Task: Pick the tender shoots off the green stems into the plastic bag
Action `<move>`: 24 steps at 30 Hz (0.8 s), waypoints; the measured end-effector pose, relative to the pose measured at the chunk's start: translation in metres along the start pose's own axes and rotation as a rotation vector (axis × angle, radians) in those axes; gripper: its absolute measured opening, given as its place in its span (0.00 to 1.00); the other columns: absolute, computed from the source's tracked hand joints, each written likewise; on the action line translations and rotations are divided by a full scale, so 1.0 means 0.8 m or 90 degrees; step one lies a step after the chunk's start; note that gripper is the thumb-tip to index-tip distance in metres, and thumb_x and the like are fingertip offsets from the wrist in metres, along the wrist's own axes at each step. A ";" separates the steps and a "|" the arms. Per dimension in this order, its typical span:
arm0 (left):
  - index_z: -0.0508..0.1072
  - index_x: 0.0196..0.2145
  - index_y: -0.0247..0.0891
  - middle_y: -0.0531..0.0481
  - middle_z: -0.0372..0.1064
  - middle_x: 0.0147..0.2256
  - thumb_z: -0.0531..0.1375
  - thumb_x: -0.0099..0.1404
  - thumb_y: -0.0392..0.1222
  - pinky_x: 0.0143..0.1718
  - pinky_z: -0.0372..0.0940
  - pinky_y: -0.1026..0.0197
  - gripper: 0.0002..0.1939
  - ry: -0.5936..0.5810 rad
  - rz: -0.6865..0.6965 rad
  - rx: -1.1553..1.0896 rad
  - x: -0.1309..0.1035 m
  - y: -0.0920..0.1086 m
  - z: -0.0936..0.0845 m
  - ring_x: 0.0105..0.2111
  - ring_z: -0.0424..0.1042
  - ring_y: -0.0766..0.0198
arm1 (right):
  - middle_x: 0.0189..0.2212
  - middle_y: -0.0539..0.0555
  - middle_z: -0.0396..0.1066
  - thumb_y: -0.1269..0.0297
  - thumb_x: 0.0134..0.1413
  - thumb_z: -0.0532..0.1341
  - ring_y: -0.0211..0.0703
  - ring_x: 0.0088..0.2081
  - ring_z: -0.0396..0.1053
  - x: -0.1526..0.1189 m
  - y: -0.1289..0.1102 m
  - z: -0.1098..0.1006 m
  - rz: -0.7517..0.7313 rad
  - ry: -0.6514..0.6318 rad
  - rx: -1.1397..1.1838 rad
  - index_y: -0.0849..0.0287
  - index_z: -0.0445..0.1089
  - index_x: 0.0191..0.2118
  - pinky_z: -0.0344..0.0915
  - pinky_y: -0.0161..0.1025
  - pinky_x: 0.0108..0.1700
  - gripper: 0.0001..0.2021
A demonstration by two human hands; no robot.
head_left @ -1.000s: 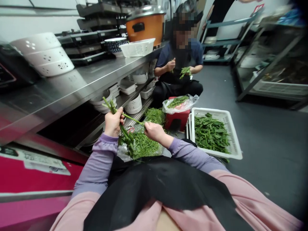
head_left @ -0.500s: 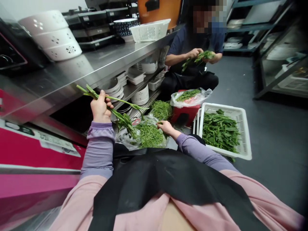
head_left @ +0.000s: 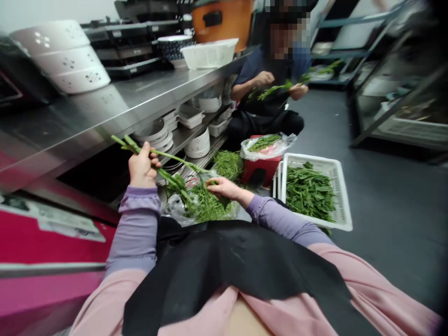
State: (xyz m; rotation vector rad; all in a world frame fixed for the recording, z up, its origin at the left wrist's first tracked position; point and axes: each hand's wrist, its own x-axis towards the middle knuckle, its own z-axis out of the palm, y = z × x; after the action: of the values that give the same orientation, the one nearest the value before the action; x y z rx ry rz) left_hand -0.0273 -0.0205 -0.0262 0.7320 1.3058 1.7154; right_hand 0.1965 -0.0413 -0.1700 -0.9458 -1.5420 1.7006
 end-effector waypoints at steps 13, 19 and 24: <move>0.65 0.19 0.40 0.54 0.56 0.17 0.64 0.55 0.49 0.12 0.51 0.64 0.16 0.066 0.223 -0.007 -0.014 0.013 -0.006 0.13 0.53 0.71 | 0.15 0.44 0.60 0.71 0.49 0.57 0.28 0.17 0.51 0.007 0.043 -0.009 0.133 0.309 0.080 0.60 0.61 0.25 0.48 0.28 0.18 0.05; 0.64 0.22 0.35 0.57 0.56 0.16 0.61 0.61 0.46 0.12 0.50 0.70 0.16 0.025 0.130 -0.024 -0.013 0.023 -0.006 0.12 0.52 0.76 | 0.17 0.45 0.64 0.67 0.39 0.67 0.27 0.16 0.50 0.011 0.061 -0.045 0.165 0.278 0.054 0.64 0.66 0.33 0.44 0.29 0.18 0.13; 0.63 0.24 0.34 0.59 0.55 0.16 0.64 0.58 0.47 0.12 0.49 0.72 0.17 -0.049 -0.007 -0.032 -0.012 0.003 0.002 0.11 0.50 0.78 | 0.18 0.43 0.57 0.58 0.47 0.63 0.26 0.16 0.48 0.018 0.009 -0.047 0.082 0.083 0.222 0.64 0.67 0.34 0.49 0.30 0.20 0.13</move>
State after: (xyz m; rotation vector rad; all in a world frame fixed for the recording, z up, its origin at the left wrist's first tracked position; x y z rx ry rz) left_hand -0.0221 -0.0285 -0.0234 0.7520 1.2079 1.6885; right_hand 0.2208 -0.0096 -0.1800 -0.9636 -1.0750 1.8795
